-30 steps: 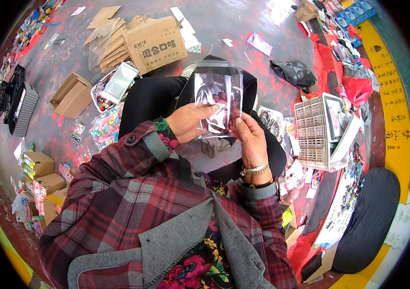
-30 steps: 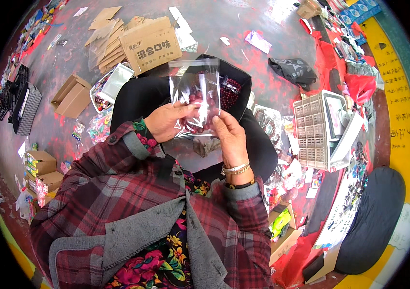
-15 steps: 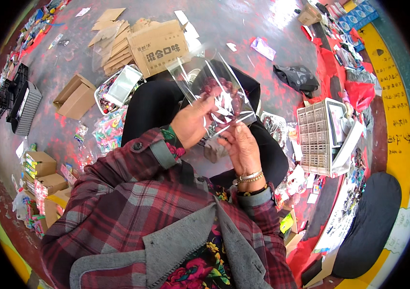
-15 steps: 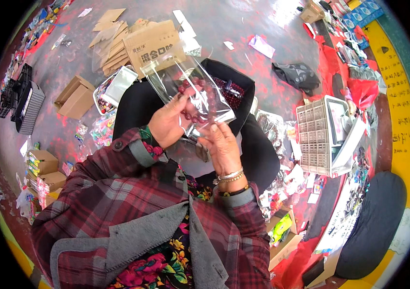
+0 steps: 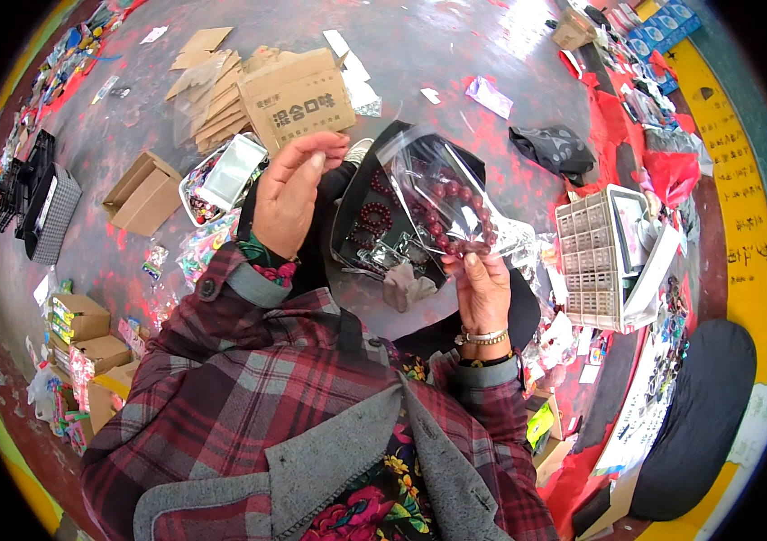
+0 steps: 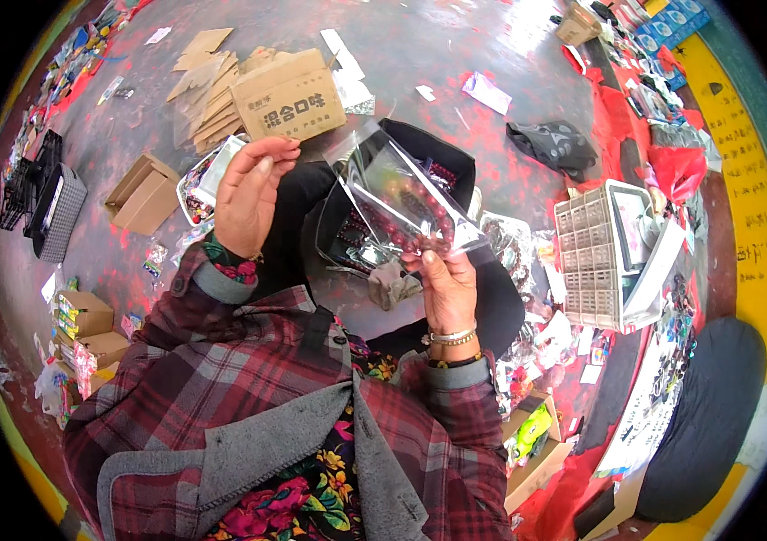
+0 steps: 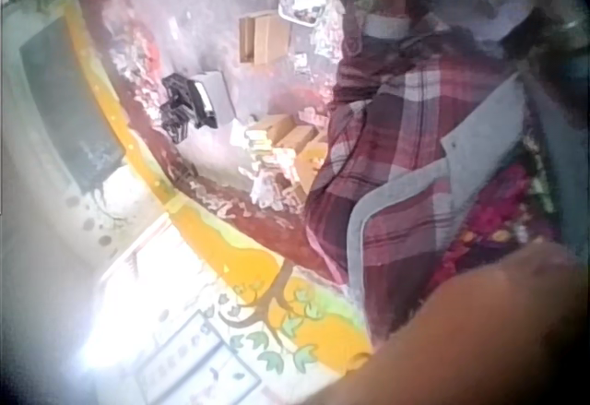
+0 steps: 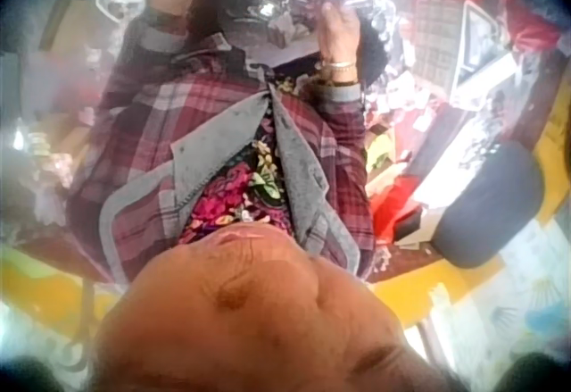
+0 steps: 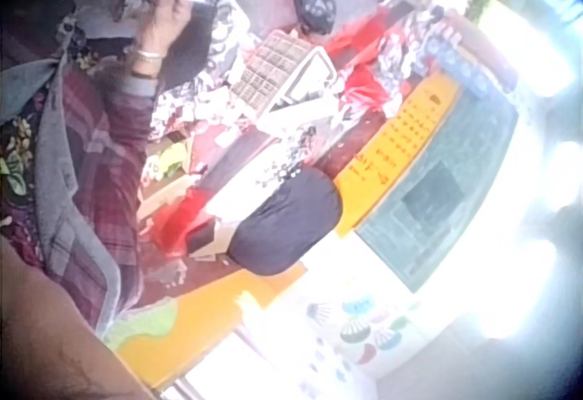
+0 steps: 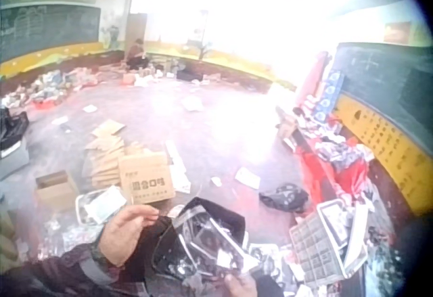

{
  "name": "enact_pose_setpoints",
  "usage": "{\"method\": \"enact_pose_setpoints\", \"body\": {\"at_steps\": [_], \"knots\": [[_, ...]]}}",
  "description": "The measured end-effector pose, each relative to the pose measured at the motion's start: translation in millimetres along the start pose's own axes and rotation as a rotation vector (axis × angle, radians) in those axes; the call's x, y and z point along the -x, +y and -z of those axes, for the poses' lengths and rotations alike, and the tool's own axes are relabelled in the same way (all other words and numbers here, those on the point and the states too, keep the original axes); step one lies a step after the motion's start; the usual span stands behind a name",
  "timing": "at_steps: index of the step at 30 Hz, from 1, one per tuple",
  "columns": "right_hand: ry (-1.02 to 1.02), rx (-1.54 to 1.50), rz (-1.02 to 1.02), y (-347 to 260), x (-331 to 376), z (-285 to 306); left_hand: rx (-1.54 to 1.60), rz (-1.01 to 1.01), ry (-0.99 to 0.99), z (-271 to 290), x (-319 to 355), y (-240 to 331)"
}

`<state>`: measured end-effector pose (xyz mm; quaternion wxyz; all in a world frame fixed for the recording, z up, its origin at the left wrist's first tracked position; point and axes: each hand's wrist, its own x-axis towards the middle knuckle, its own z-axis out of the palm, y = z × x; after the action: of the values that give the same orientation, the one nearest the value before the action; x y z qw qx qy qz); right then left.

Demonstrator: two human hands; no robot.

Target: The person sits on the floor and packs red beads into small clear plastic bags. They open the bags, pour beads from a larger container into them, and seal the bags one by one.

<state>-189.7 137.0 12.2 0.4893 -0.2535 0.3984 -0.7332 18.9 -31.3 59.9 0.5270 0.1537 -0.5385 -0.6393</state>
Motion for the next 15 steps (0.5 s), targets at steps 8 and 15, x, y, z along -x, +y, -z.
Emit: {"method": "enact_pose_setpoints", "body": {"at_steps": [8, 15], "knots": [[-0.055, 0.194, 0.021, -2.8, 8.0, 9.1, -0.284, 0.227, -0.432, -6.6, -14.7, 29.7], [-0.116, 0.300, -0.054, -1.6, 9.0, 5.5, -0.388, 0.703, -0.643, -15.8, -28.1, 33.3]]}}
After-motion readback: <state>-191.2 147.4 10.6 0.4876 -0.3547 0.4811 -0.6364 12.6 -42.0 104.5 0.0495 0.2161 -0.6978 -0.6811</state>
